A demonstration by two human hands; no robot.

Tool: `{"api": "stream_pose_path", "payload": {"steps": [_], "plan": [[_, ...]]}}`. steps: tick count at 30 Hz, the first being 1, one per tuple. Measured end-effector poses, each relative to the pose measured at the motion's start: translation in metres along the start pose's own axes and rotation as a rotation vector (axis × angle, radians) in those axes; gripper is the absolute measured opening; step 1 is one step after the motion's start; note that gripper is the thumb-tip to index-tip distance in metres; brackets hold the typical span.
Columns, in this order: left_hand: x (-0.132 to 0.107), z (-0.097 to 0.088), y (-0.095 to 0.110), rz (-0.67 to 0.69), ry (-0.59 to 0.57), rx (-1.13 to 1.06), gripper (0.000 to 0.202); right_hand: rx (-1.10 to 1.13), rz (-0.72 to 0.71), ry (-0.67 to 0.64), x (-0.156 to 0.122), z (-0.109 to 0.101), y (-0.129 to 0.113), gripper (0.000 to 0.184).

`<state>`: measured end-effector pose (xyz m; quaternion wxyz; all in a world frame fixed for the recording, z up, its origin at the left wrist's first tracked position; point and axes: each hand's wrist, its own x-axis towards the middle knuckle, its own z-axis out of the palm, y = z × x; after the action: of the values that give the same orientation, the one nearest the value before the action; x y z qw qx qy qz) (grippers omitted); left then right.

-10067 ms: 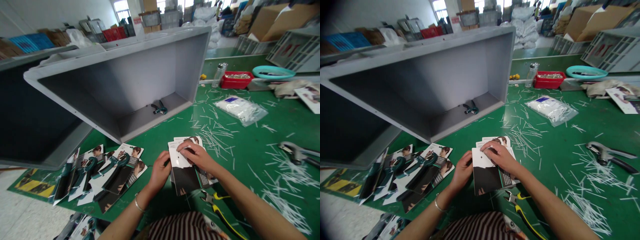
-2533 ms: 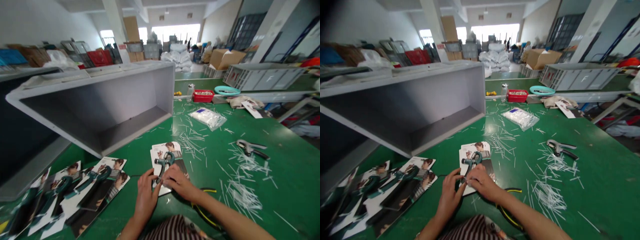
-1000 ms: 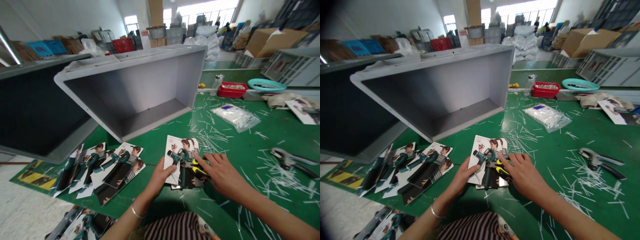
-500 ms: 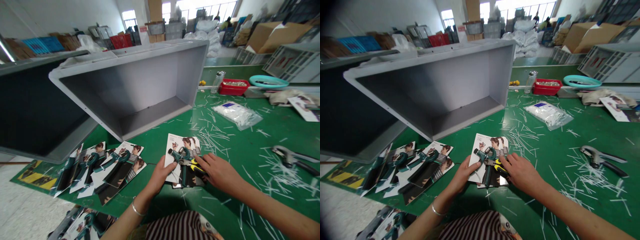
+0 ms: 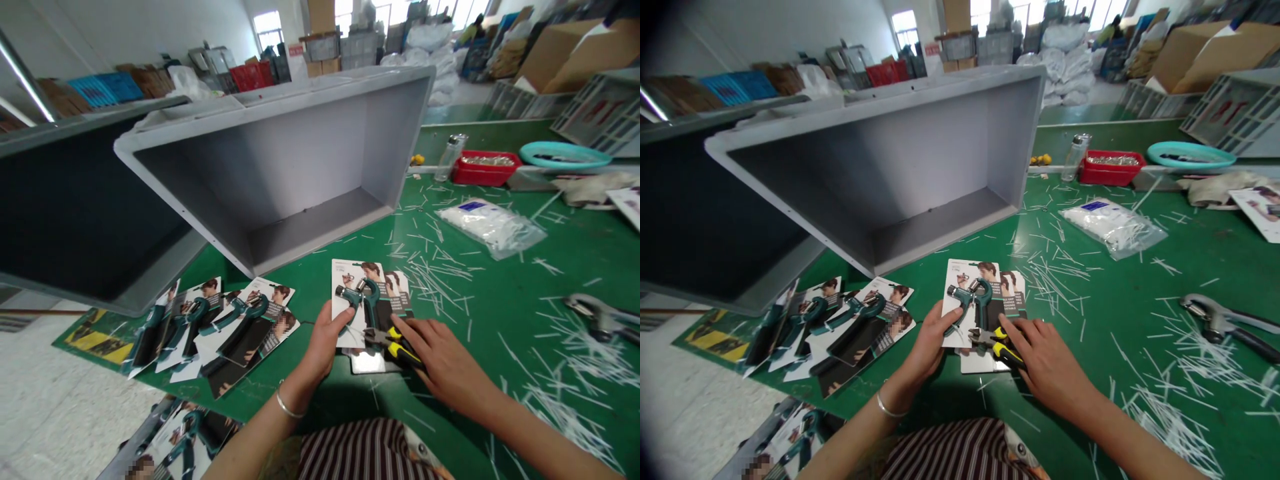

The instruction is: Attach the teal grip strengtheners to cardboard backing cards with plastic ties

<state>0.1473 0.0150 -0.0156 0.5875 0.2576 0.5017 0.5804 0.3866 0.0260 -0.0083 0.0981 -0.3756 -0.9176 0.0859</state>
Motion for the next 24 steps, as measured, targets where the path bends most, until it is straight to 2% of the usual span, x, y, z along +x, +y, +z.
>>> {"api": "stream_pose_path", "payload": {"steps": [6,11,16,19,22,24], "plan": [[-0.001,0.003,-0.005,0.062,-0.007,0.064,0.043,-0.017,0.004,-0.028,0.008,-0.004,-0.008,0.078],[-0.006,0.002,-0.005,0.011,-0.026,0.087,0.043,0.044,0.01,-0.007,0.006,0.004,-0.009,0.075],[-0.005,0.003,-0.013,-0.046,-0.06,0.142,0.045,0.154,0.034,-0.078,-0.005,0.014,-0.011,0.076],[-0.002,0.002,-0.016,-0.043,-0.092,0.185,0.043,0.26,-0.014,-0.085,-0.012,0.017,-0.018,0.072],[-0.003,-0.019,0.002,-0.02,-0.061,0.296,0.051,0.315,-0.007,-0.046,-0.019,0.016,-0.015,0.069],[-0.008,-0.047,0.027,0.033,0.037,0.401,0.062,0.289,0.124,0.028,-0.027,0.015,0.0,0.06]]}}
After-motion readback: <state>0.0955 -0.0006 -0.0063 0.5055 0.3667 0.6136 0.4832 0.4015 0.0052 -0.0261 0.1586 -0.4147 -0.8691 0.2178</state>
